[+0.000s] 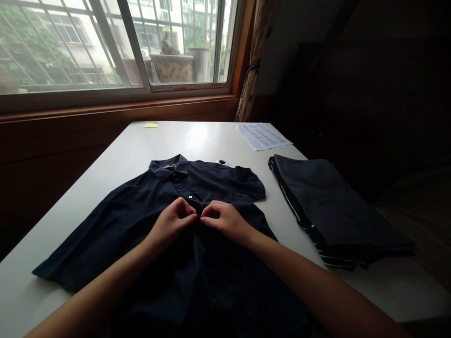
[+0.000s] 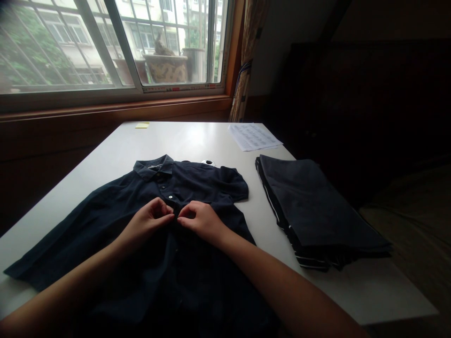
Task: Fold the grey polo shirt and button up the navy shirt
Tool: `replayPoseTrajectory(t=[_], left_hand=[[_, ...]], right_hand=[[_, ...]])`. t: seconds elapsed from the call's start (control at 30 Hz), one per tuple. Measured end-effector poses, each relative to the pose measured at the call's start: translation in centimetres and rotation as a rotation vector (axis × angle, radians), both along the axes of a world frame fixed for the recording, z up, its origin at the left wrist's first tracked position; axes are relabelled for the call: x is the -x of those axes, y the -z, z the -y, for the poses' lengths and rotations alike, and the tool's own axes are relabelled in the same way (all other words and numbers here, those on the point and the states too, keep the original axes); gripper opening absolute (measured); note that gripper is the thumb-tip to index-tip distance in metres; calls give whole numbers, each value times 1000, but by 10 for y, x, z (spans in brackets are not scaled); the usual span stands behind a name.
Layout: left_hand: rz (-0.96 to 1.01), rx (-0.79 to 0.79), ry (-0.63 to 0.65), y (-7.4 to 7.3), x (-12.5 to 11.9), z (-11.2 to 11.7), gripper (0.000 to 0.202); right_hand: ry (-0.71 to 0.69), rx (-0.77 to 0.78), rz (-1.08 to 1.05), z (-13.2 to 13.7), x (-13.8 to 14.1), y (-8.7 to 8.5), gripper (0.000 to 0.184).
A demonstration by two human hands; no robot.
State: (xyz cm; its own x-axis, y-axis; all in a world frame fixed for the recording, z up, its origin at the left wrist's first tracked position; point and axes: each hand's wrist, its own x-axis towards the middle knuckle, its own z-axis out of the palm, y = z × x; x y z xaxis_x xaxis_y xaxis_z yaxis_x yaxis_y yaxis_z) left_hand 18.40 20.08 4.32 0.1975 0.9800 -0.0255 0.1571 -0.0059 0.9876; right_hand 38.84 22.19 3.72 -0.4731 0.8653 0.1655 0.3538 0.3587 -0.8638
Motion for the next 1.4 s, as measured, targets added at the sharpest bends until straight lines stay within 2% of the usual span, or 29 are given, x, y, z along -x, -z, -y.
replayPoseTrajectory(t=[0.4, 0.67, 0.83, 1.03, 1.4], left_hand=[[181, 125, 92, -7, 3, -1, 41], [51, 40, 87, -7, 2, -2, 39], [67, 51, 57, -10, 0, 0, 40], [75, 75, 37, -6, 2, -2, 41], [-13, -8, 25, 0, 1, 0, 37]], right_hand=[[-93, 75, -49, -4, -5, -2, 10], [-73, 74, -44, -7, -6, -1, 9], [-44, 76, -37, -7, -6, -2, 12], [-32, 10, -13, -4, -3, -1, 14], [-55, 3, 12, -6, -2, 1, 10]])
